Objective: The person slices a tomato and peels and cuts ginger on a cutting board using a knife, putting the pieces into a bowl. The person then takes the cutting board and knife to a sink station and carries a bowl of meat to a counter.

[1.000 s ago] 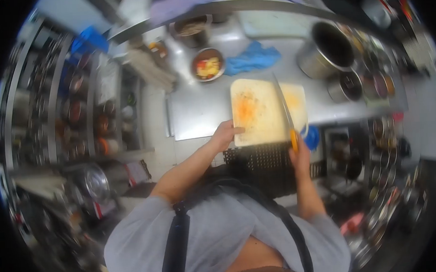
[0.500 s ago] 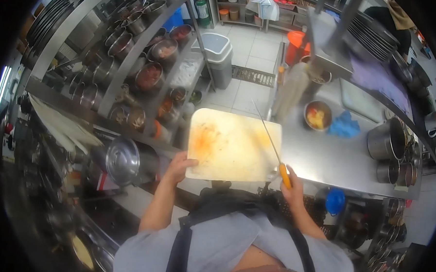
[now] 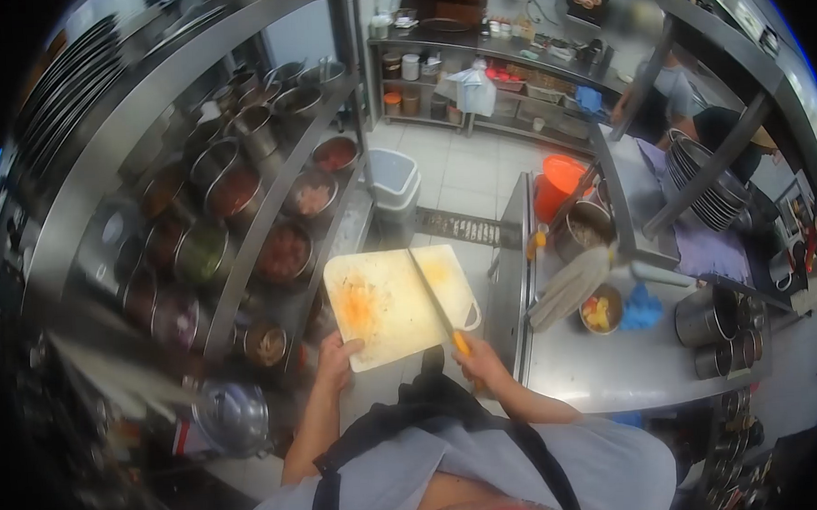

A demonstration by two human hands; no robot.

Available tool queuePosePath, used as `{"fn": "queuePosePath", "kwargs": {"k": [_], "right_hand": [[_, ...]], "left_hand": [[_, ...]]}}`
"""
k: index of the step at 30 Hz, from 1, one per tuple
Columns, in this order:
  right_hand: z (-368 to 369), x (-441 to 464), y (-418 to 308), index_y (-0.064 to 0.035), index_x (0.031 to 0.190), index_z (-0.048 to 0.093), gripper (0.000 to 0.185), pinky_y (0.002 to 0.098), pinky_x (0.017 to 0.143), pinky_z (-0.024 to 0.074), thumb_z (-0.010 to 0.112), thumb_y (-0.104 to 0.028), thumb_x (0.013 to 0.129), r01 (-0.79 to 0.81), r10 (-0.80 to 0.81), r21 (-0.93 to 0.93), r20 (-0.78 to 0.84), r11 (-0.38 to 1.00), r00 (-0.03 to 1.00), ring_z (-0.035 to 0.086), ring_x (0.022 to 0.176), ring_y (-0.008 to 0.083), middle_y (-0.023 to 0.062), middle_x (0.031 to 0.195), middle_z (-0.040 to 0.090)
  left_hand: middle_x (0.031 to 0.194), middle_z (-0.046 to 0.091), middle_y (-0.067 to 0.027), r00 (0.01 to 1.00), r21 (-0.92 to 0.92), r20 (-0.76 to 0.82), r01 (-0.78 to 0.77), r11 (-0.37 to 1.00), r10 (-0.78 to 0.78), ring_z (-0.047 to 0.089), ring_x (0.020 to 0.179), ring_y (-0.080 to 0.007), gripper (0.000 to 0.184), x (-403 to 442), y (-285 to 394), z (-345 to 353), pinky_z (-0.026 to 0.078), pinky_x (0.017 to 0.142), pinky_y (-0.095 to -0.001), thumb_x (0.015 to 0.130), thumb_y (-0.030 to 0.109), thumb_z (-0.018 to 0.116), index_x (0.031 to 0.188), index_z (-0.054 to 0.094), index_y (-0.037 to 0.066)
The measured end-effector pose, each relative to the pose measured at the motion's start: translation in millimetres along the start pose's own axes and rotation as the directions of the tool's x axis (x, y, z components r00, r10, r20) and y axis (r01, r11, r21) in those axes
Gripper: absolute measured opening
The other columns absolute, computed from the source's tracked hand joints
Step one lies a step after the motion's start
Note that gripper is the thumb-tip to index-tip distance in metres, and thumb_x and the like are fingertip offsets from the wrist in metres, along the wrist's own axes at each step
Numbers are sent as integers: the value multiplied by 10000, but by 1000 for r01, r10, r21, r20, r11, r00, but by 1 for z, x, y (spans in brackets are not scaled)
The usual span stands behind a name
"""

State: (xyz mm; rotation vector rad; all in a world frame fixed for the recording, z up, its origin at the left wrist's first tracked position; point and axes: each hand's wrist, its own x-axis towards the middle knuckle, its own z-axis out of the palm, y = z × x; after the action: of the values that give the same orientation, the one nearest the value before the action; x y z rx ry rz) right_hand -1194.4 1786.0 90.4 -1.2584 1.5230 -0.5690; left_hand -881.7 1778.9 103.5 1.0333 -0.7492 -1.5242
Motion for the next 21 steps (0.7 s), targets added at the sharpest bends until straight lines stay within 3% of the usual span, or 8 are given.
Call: {"fn": "queuePosePath", "kwargs": {"k": [1, 3, 7, 9, 12, 15, 18, 21], "right_hand": [[-3, 10, 3, -222, 1409, 471, 555, 312, 425, 441, 615, -222, 872, -81, 79, 19, 62, 997, 995, 520, 514, 136, 60, 703, 575], [-15, 27, 6, -214, 1406, 473, 543, 304, 460, 445, 618, -231, 883, 13, -23, 144, 70, 989, 997, 522, 521, 142, 68, 694, 576], [-41, 116, 3, -132, 1373, 498, 544, 345, 621, 494, 621, -284, 866, 27, -26, -19, 40, 999, 999, 584, 646, 198, 135, 876, 652], [-52, 143, 2, -106, 1318, 527, 469, 288, 416, 417, 593, -156, 856, 112, -115, 57, 48, 992, 992, 501, 476, 130, 56, 699, 562], [-80, 184, -15, -115, 1331, 522, 489, 309, 404, 423, 587, -186, 851, 124, -122, 56, -37, 991, 992, 503, 468, 138, 79, 664, 553], [-110, 214, -26, -110, 1338, 517, 514, 382, 525, 502, 592, -206, 839, 82, -86, -83, -49, 993, 995, 606, 567, 238, 167, 743, 623], [-128, 255, -20, -67, 1278, 553, 508, 469, 897, 468, 617, -220, 798, -127, 104, -280, -96, 952, 990, 585, 1030, 427, 256, 1082, 634], [-138, 285, 10, -53, 1249, 578, 482, 476, 880, 481, 617, -222, 799, -139, 89, -418, -138, 898, 986, 602, 1006, 419, 253, 1074, 642]], "left_hand": [[1041, 688, -120, 1000, 9, 24, 8, 1000, -8, 669, 890, -187, 341, 15, 1, 3, 526, 807, -299, 784, -16, 612, 1122, 622, -60], [1038, 687, -126, 997, 76, -22, 79, 994, -78, 669, 874, -189, 335, 47, 5, 13, 533, 784, -311, 787, -10, 611, 1117, 622, -68], [1001, 687, -120, 989, 197, -66, 144, 970, -134, 672, 835, -209, 351, 130, 13, 41, 540, 761, -327, 761, 2, 629, 1105, 629, -69], [972, 689, -111, 984, 188, -77, 172, 967, -160, 670, 836, -208, 343, 165, 14, 52, 536, 762, -324, 748, 3, 630, 1084, 643, -65], [954, 691, -109, 970, 329, -125, 239, 913, -209, 668, 838, -202, 318, 224, 9, 59, 530, 751, -312, 744, -4, 617, 1054, 656, -65], [935, 692, -112, 969, 367, -147, 241, 898, -200, 667, 823, -202, 305, 265, 10, 85, 524, 728, -304, 739, -6, 609, 1033, 663, -66], [936, 687, -127, 947, 236, -211, 289, 928, -241, 668, 807, -223, 299, 318, -6, 89, 521, 711, -318, 737, 0, 602, 1023, 659, -69], [946, 684, -143, 939, 267, -222, 317, 910, -262, 670, 812, -236, 312, 367, -5, 102, 523, 716, -328, 735, -6, 595, 1035, 653, -72]]}}
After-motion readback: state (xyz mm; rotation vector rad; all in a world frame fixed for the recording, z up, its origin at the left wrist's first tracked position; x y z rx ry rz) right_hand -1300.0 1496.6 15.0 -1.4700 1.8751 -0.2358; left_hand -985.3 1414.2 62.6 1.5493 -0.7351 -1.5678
